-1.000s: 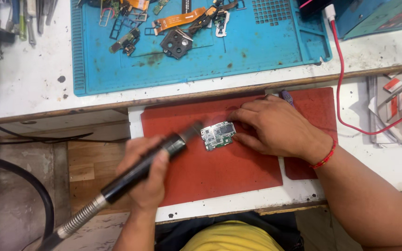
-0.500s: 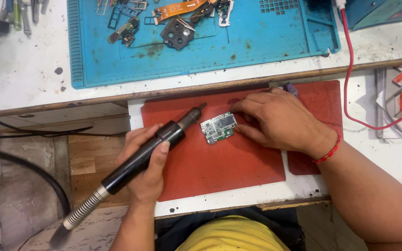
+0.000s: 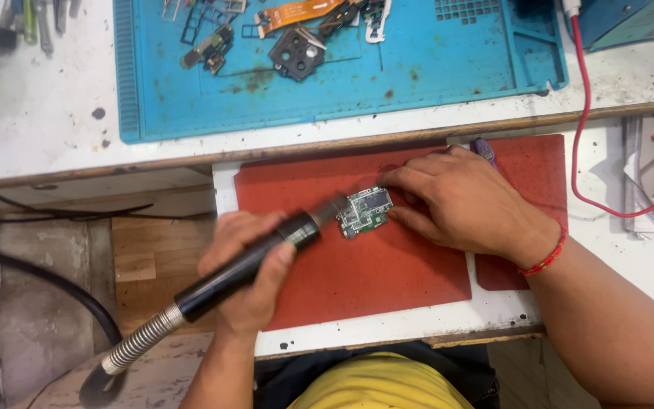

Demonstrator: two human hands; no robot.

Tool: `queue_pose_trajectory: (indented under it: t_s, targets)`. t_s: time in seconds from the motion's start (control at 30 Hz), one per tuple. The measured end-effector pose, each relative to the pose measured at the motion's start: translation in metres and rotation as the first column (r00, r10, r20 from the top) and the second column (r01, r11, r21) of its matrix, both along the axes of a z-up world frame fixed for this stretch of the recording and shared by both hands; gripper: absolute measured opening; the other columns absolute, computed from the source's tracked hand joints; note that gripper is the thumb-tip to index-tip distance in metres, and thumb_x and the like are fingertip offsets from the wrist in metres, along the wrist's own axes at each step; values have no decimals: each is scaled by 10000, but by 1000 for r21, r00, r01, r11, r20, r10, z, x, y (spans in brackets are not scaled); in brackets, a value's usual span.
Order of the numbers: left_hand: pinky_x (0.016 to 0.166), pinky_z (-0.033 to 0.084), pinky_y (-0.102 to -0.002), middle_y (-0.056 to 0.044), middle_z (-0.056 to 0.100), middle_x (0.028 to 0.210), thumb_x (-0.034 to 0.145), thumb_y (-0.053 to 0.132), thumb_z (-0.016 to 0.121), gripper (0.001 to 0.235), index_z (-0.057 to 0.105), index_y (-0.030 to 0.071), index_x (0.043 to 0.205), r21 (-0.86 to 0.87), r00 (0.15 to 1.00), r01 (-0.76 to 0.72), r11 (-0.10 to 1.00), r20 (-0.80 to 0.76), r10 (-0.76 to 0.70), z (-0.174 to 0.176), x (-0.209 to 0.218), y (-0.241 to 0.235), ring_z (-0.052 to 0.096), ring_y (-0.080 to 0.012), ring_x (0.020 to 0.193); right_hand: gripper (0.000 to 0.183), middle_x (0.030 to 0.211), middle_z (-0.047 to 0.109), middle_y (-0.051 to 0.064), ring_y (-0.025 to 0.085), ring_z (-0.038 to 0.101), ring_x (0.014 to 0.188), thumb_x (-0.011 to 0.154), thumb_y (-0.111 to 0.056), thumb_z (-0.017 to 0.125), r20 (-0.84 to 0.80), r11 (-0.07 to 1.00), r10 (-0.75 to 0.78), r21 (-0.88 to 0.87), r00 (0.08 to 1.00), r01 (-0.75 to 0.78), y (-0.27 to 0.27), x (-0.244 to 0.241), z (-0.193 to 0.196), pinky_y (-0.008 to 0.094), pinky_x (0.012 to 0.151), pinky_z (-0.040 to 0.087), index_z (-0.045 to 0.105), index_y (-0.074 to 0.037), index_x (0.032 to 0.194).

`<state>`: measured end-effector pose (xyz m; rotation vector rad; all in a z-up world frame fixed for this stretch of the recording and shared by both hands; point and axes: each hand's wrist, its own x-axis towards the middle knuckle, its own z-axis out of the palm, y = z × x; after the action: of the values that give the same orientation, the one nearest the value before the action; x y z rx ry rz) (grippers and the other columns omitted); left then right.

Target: The person uses a hot air gun to heat a small circuit board placed on a red mat. They then use a toothbrush to scrub the surface of the board, likely to clean off flux residue. The person repeats the heating and scrubbing process on different areas of the board.

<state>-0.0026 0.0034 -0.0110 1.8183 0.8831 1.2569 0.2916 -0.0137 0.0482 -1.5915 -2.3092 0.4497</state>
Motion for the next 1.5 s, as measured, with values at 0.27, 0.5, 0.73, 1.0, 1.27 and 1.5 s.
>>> queue_pose_trajectory:
  t_s: [0.27,0.5,0.73,1.0,1.27,1.5]
  targets:
    - [922,537,-309,-41,807,1030,907,317,784,279,748,110,1091,54,993,114,992,7,-115,-10,0,1,732,-125,896,391,901,727,75,295,674,826,822,-292,748,-6,997,-39,-61,999,39,1,0,2,430,757,483,714,-113,1168]
    - [920,540,-300,-75,779,1033,913,321,804,311,737,82,1100,10,997,49,999,61,-49,1,3,2,691,-181,921,391,925,728,83,306,675,852,820,-289,750,1,999,-30,-39,1000,30,1,0,3,443,768,481,707,-110,1165]
    - [949,545,-324,-76,785,1026,891,340,799,333,740,76,1085,30,998,55,998,31,-56,-3,6,0,711,-147,981,368,933,728,84,303,680,865,833,-286,744,1,1000,-1,-19,1000,1,-1,1,-2,446,771,484,704,-100,1147]
    - [912,593,-331,-107,676,1146,927,413,776,443,712,25,1130,-11,999,-37,999,6,38,9,6,-4,672,-235,1033,411,1007,674,110,311,647,900,829,-278,818,-188,958,17,284,982,38,-12,-23,10,420,803,494,683,-88,1167]
    - [825,510,-305,-56,467,1197,906,500,768,693,470,39,1328,-158,890,321,934,387,-240,14,15,-40,512,-147,989,635,1105,689,124,324,669,982,737,-301,874,-117,928,269,296,956,-225,-21,-55,12,481,879,479,585,-81,1257]
    - [782,586,-279,-119,602,1172,1014,310,750,385,579,27,1209,-121,955,174,977,261,-138,38,6,-53,637,-156,918,670,1181,622,159,356,576,1131,662,-211,826,-89,925,166,360,982,-124,-20,-33,2,534,1038,465,595,-107,1283]
